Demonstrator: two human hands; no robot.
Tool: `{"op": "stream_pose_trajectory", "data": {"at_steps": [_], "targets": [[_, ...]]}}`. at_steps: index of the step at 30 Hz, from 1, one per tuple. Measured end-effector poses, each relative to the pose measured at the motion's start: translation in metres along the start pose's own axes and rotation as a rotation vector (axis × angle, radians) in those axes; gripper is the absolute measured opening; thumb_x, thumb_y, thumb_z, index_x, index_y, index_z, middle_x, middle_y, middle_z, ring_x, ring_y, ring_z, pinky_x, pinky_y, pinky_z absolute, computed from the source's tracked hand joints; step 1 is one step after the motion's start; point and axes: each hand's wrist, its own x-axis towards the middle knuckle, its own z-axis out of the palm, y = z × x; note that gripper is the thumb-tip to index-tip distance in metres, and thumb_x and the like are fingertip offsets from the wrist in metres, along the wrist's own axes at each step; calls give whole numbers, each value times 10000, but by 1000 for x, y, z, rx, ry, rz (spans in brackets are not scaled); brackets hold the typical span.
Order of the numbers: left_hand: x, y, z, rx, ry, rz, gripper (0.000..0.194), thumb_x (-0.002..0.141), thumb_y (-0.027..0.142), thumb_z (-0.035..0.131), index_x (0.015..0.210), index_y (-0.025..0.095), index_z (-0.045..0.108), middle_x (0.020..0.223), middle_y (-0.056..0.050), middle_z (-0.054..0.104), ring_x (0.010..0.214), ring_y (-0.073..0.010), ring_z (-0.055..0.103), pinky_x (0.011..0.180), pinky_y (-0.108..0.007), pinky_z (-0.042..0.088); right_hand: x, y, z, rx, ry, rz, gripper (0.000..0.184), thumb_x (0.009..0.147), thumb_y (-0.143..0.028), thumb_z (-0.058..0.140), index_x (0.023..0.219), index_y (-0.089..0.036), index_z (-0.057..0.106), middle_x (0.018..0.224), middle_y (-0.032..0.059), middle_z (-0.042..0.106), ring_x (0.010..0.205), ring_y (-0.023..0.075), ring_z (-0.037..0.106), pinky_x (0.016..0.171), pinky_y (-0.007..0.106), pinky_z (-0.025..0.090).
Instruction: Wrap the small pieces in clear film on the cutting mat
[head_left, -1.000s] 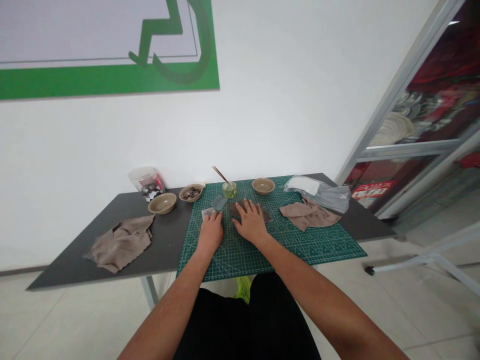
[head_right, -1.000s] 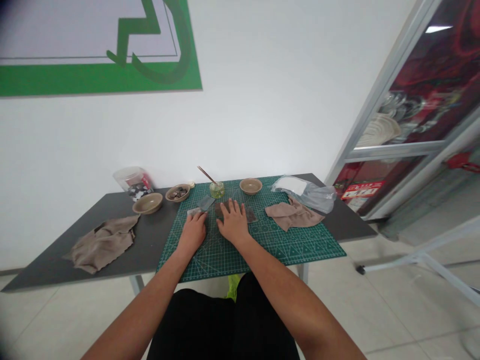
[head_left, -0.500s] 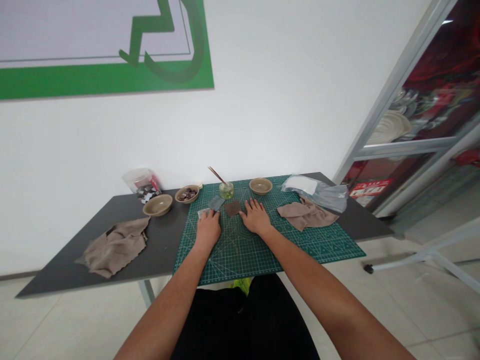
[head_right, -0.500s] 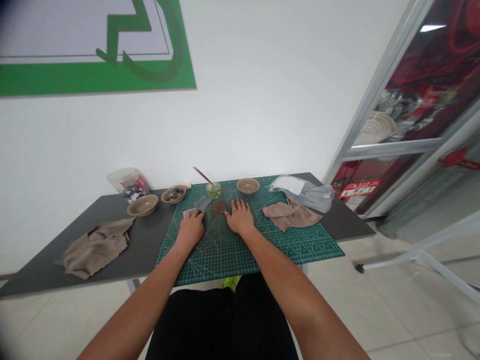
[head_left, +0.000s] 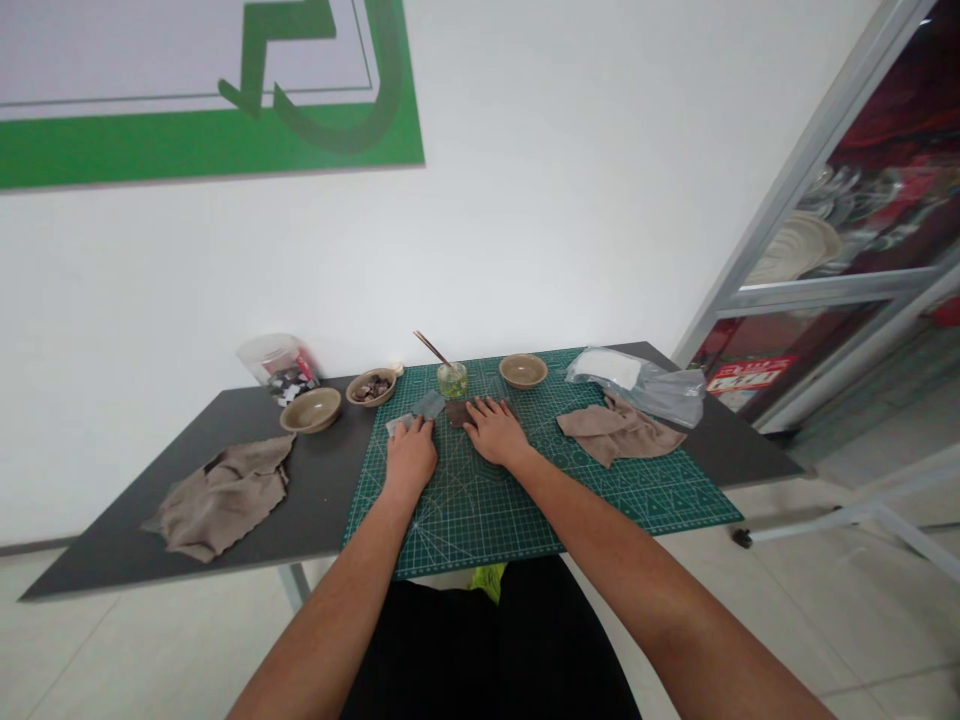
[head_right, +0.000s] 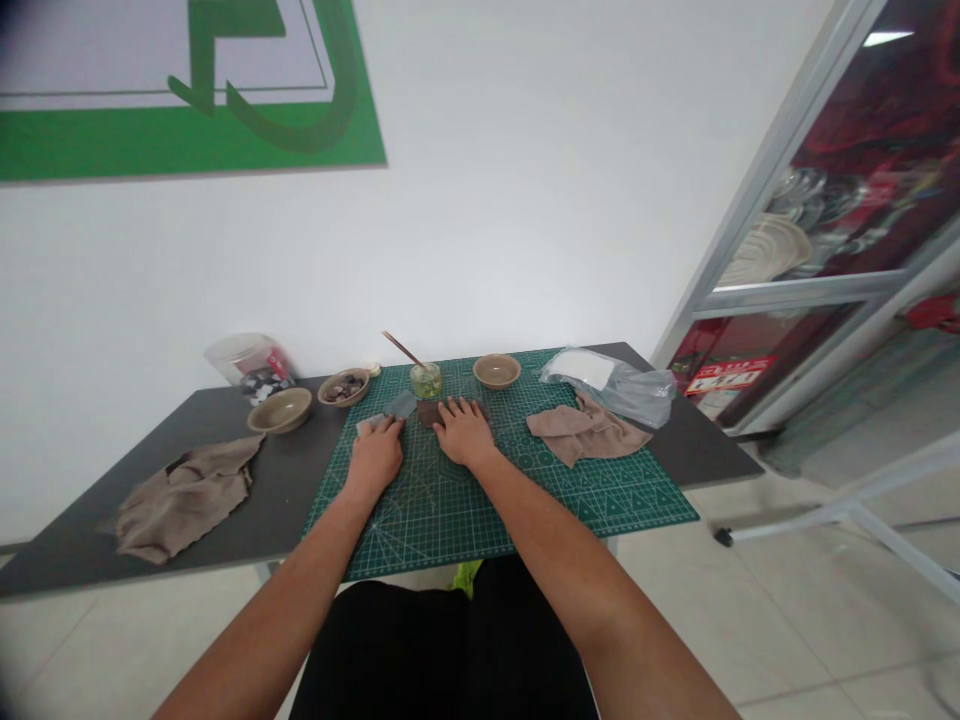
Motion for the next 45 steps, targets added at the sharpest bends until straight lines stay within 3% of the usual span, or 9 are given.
{"op": "stream_pose_trajectory", "data": {"at_steps": [8, 12, 17, 22, 31, 37, 45], "targets": [[-1, -4, -3, -37, 8, 4, 429, 901, 202, 314, 1259, 206, 549, 1334, -110, 522, 1106, -304, 459, 854, -452, 438, -3, -18, -12, -1, 81, -102, 496, 943, -409, 328, 1386, -202, 406, 1462, 105, 373, 1358, 231, 284, 1122, 430, 121], [-4, -9, -6, -60, -5, -2, 421, 903, 215, 321, 1239, 235, 573, 1302, -101, 548, 1115, -294, 443, 861, -450, 439, 11, -43, -4, 30, 75, -169, 444, 946, -343, 338, 1347, -191, 455, 1397, 105, 462, 1297, 209, 370, 1108, 389, 177], [-14, -24, -9, -20, 36, -126, 426, 889, 191, 322, 1231, 216, 575, 1307, -111, 535, 1058, -288, 459, 815, -428, 457, 31, -63, 12, 23, 1, -126, 447, 945, -346, 343, 1329, -166, 483, 1400, 139, 451, 1295, 232, 377, 1079, 404, 222], [-19, -39, -9, 15, 50, -185, 425, 882, 179, 310, 1204, 186, 588, 1266, -128, 565, 1026, -302, 463, 770, -422, 456, 39, -65, 15, -4, 27, -140, 395, 939, -335, 380, 1263, -184, 546, 1340, 101, 524, 1236, 229, 429, 1060, 385, 256], [-20, -41, -13, -14, 34, -245, 448, 884, 190, 312, 1257, 253, 553, 1288, -100, 563, 1047, -303, 455, 791, -446, 440, 39, -75, 12, -27, 43, -117, 307, 920, -364, 449, 1105, -188, 620, 1151, 103, 629, 1125, 247, 495, 1068, 435, 210], [-18, -44, -8, -51, -3, -46, 484, 870, 162, 343, 1251, 377, 551, 1381, 1, 492, 1009, -283, 456, 803, -444, 423, 37, -73, 12, -10, 69, -128, 304, 919, -345, 465, 1099, -162, 626, 1087, 109, 638, 1094, 233, 499, 1052, 378, 255], [-20, -51, -7, -61, 56, -263, 440, 860, 171, 367, 1183, 345, 609, 1325, -15, 545, 1021, -296, 444, 806, -466, 415, 36, -69, 11, 44, 51, -169, 280, 917, -323, 478, 1076, -175, 656, 1119, 82, 628, 1095, 223, 479, 981, 344, 341]]}}
